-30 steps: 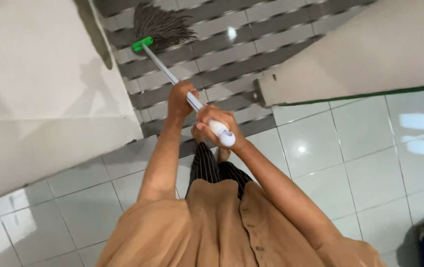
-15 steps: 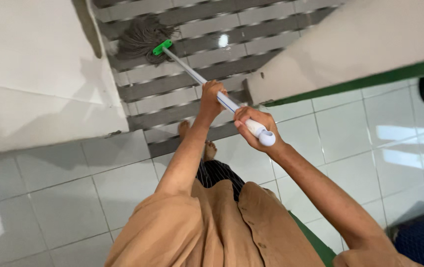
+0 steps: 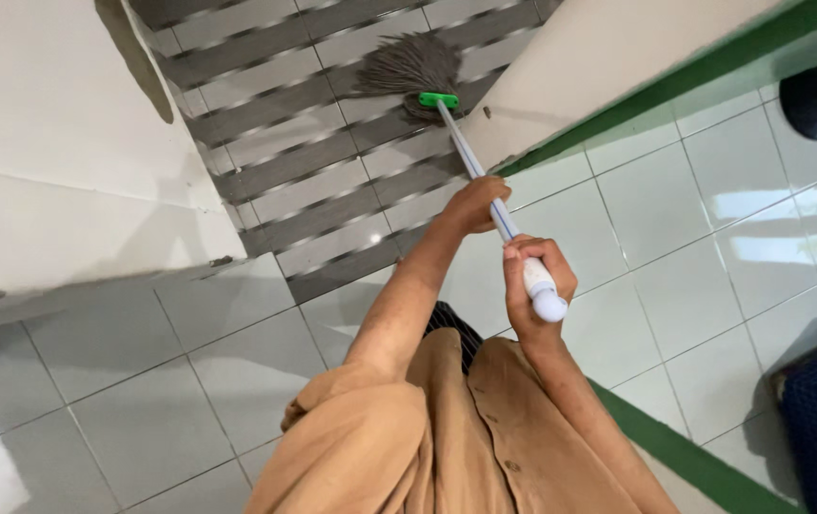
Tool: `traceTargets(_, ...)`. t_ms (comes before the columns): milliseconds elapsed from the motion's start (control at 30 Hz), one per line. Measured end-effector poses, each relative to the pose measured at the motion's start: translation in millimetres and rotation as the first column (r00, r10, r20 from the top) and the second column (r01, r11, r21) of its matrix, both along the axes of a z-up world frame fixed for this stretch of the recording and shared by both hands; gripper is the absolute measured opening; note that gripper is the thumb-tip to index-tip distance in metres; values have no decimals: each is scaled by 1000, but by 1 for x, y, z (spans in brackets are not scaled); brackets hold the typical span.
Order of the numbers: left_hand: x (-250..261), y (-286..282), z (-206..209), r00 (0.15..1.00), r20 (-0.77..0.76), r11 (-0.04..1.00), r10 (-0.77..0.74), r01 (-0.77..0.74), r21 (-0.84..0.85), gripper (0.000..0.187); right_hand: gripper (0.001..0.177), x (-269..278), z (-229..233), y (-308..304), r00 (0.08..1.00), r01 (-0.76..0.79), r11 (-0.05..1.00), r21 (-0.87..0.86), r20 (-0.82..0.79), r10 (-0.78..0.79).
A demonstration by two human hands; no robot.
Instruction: The person mops a tiled floor around a motorcycle, then rinses the mop head in a bucket of water and wrings it out by hand.
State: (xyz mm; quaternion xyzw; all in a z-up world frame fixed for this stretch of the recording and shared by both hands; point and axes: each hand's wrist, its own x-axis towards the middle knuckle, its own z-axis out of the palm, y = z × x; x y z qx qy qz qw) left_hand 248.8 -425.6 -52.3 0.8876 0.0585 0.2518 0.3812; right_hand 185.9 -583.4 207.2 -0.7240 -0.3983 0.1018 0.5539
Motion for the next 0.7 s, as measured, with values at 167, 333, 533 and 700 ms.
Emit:
traceTargets(167,-63,-27,16,985,-163,998,-63,58,-32,14,16,-42,-14,-34,998,-50,997,62,36,48)
traceTargets(333,-156,-15,0,992,-107,994,-65,74,80,17,16,-111,-55,-41,985,-163,969,187,-31,171)
traceTargets(533,-278,-20,12,964,-215,987,160,-150,62,17,18,-177,-61,-46,941,-334,909,250,26,338)
traceTargets(700,-339,-59,28,933,-183,948,309,-287,135,20,16,-192,-56,-70,834,-518,819,247,-64,547)
